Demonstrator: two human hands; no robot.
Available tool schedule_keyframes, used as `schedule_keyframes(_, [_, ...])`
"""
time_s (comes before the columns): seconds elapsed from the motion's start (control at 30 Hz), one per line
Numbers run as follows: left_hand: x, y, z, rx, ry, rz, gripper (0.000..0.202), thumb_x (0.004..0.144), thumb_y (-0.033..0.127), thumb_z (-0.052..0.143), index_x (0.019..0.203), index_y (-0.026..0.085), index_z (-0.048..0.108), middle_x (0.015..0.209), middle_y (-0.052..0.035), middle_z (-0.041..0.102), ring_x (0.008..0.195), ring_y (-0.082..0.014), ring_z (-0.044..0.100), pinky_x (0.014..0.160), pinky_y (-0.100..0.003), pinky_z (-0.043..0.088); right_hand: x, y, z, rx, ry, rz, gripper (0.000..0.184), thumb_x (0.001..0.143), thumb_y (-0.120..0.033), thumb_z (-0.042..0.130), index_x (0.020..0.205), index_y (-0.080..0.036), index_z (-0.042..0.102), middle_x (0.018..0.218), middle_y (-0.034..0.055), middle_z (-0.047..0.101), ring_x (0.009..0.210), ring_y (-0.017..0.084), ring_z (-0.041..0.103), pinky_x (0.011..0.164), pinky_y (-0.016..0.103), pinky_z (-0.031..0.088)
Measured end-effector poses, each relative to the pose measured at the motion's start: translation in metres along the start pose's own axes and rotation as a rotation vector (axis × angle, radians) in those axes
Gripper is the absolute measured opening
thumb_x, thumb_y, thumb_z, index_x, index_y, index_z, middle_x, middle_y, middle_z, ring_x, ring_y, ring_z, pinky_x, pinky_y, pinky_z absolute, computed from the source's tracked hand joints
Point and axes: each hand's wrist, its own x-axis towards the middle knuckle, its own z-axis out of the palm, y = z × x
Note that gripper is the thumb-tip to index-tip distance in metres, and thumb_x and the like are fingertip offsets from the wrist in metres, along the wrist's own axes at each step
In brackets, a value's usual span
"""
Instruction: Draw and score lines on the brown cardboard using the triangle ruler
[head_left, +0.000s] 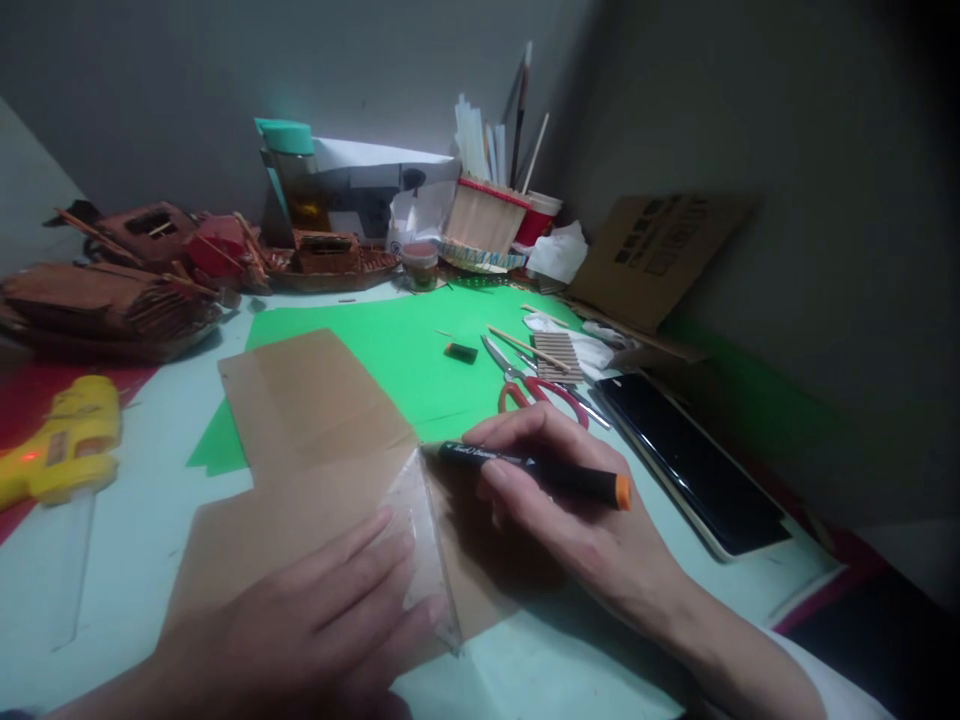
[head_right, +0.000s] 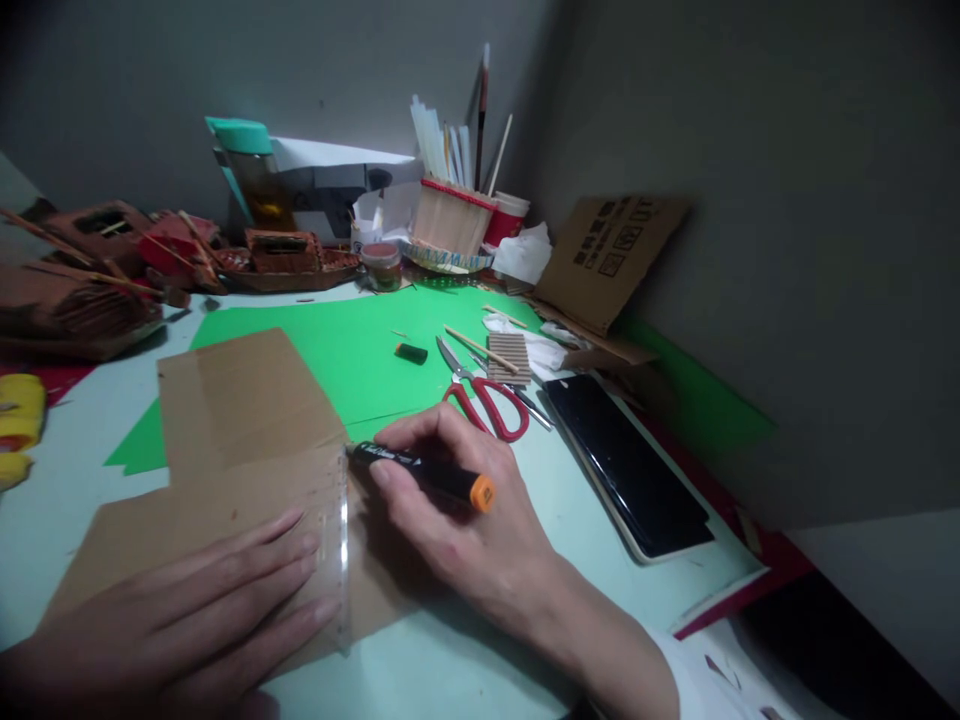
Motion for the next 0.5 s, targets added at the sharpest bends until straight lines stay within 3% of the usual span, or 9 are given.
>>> schedule_keyframes(0.13, [0.011,0.0,-0.006,0.051,-0.013,0.007,0.041,0.113,0.011,0.033,0.129,0.022,0.07,0.111,0.0028,0.083,0.115,-0.0134,0.079,0.143,-0.032,0.014,0.0,0.001,-0.001,-0.003,-0.011,0.015,0.01,0.098,-0.031,0.076,0.1,-0.022,0.074,0.1,0.0052,0.085,0.069,0.014,0.071,0.061,0.027,0.059])
schedule_keyframes(0.27, [0.017,0.002,-0.007,0.054,-0.017,-0.012,0.048,0.103,0.0,0.032,0.124,0.022,0.069,0.109,0.0037,0.082,0.112,-0.0127,0.079,0.142,-0.031,0.015,0.0,0.001,-0.001,-0.013,-0.016,-0.007,0.013,0.1,-0.033,0.075,0.1,-0.02,0.075,0.098,0.005,0.084,0.067,0.013,0.071,0.061,0.026,0.059])
schedule_keyframes(0.4, [0.018,0.002,-0.008,0.044,-0.018,-0.015,0.045,0.107,0.004,0.032,0.125,0.022,0.069,0.109,0.0034,0.081,0.112,-0.0133,0.078,0.141,-0.03,0.016,-0.002,-0.002,-0.003,-0.04,-0.027,-0.051,0.009,0.1,-0.029,0.075,0.099,-0.02,0.078,0.093,0.0044,0.086,0.077,0.016,0.077,0.068,0.026,0.061])
schedule_keyframes(0.5, [0.018,0.001,-0.009,0.066,-0.031,-0.001,0.044,0.109,0.006,0.031,0.126,0.022,0.069,0.11,0.0036,0.081,0.111,-0.0129,0.078,0.142,-0.03,0.014,-0.007,-0.005,-0.005,-0.046,-0.022,-0.063,0.008,0.101,-0.028,0.074,0.097,-0.022,0.077,0.101,0.0059,0.089,0.087,0.019,0.082,0.073,0.028,0.065])
